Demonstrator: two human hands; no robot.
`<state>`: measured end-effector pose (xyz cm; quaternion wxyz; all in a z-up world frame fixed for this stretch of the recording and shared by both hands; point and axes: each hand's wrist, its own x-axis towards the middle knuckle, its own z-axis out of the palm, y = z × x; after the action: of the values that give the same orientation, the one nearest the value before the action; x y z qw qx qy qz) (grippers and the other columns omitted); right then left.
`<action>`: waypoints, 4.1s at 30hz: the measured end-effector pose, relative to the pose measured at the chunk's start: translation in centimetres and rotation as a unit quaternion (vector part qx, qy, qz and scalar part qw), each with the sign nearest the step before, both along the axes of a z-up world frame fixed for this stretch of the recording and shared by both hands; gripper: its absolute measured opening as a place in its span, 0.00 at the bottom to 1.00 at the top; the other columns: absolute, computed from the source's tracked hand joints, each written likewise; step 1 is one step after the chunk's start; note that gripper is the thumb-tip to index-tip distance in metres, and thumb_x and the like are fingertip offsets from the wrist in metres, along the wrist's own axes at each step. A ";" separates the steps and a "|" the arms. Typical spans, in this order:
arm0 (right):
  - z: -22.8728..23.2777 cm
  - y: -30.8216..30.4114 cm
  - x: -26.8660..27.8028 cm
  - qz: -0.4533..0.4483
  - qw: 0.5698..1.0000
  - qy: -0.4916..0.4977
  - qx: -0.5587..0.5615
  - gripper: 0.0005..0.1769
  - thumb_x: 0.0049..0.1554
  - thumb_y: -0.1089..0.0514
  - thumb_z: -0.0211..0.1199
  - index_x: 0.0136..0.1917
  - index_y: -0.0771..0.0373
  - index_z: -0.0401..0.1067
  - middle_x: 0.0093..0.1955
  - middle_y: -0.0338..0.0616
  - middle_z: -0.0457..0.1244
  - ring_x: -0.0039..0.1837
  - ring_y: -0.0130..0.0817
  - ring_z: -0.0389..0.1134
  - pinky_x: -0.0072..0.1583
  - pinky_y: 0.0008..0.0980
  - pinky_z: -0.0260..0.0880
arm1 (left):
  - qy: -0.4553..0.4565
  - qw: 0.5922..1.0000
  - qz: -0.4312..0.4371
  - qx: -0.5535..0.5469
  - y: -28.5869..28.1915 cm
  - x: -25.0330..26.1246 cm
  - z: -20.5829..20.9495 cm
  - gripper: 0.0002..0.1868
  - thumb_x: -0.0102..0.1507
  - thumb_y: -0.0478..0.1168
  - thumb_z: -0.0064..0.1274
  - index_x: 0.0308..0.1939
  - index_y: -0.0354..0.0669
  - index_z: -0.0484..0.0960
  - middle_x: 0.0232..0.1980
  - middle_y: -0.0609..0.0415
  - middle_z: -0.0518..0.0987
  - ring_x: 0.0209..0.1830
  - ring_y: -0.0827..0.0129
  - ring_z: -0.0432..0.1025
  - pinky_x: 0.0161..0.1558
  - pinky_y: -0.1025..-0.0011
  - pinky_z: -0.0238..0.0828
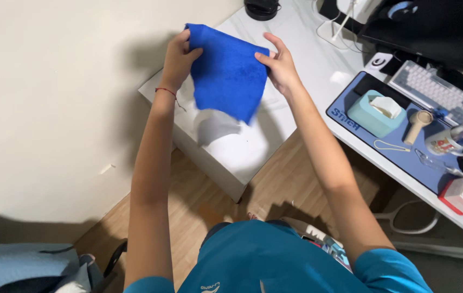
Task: The person wipes a white desk surface with a blue cloth, moving items like a tissue box and a mug to clean underneath. They repeatedly wipe different sections of the desk and briefly handle a green plastic bag before returning to wipe the desk again.
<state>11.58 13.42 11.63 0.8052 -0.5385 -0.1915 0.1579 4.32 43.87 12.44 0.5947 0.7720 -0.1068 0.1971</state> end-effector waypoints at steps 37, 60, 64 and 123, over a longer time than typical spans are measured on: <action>-0.7 -9.2 3.0 -0.279 0.852 -0.376 -0.233 0.10 0.60 0.65 0.69 0.56 0.65 0.76 0.61 0.48 0.64 0.62 0.33 0.67 0.59 0.31 0.73 | -0.185 0.970 0.102 0.120 -8.8 1.7 0.0 0.13 0.54 0.27 0.69 0.37 0.38 0.79 0.40 0.48 0.77 0.42 0.57 0.71 0.46 0.64 0.68; -24.9 -7.6 -4.0 -0.342 0.720 -0.232 -0.557 0.30 0.61 0.54 0.65 0.73 0.62 0.64 0.75 0.63 0.55 0.72 0.63 0.57 0.70 0.52 0.58 | 0.072 0.952 0.202 0.218 -10.0 -4.4 -26.9 0.22 0.64 0.36 0.57 0.63 0.39 0.75 0.65 0.40 0.76 0.65 0.45 0.68 0.65 0.53 0.65; -27.4 -5.6 -8.2 -0.280 0.740 -0.237 -0.563 0.31 0.61 0.52 0.63 0.75 0.61 0.62 0.78 0.61 0.52 0.76 0.61 0.53 0.73 0.55 0.53 | 0.076 0.913 0.201 0.346 -6.9 -10.2 -28.9 0.30 0.62 0.42 0.58 0.65 0.33 0.72 0.71 0.36 0.68 0.70 0.40 0.60 0.67 0.47 0.58; -10.7 -7.9 -12.9 -0.323 0.867 -0.211 -0.315 0.07 0.55 0.65 0.72 0.48 0.62 0.80 0.49 0.38 0.64 0.45 0.21 0.65 0.48 0.22 0.69 | 0.062 0.994 0.004 -0.088 -10.2 -7.3 -13.7 0.23 0.69 0.38 0.60 0.28 0.38 0.63 0.26 0.66 0.55 0.27 0.83 0.48 0.27 0.73 0.43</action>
<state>-1.35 5.53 0.95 0.5391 -0.8160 -0.1123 -0.1760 -2.94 33.65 -1.27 0.6654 0.7275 -0.0489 0.1601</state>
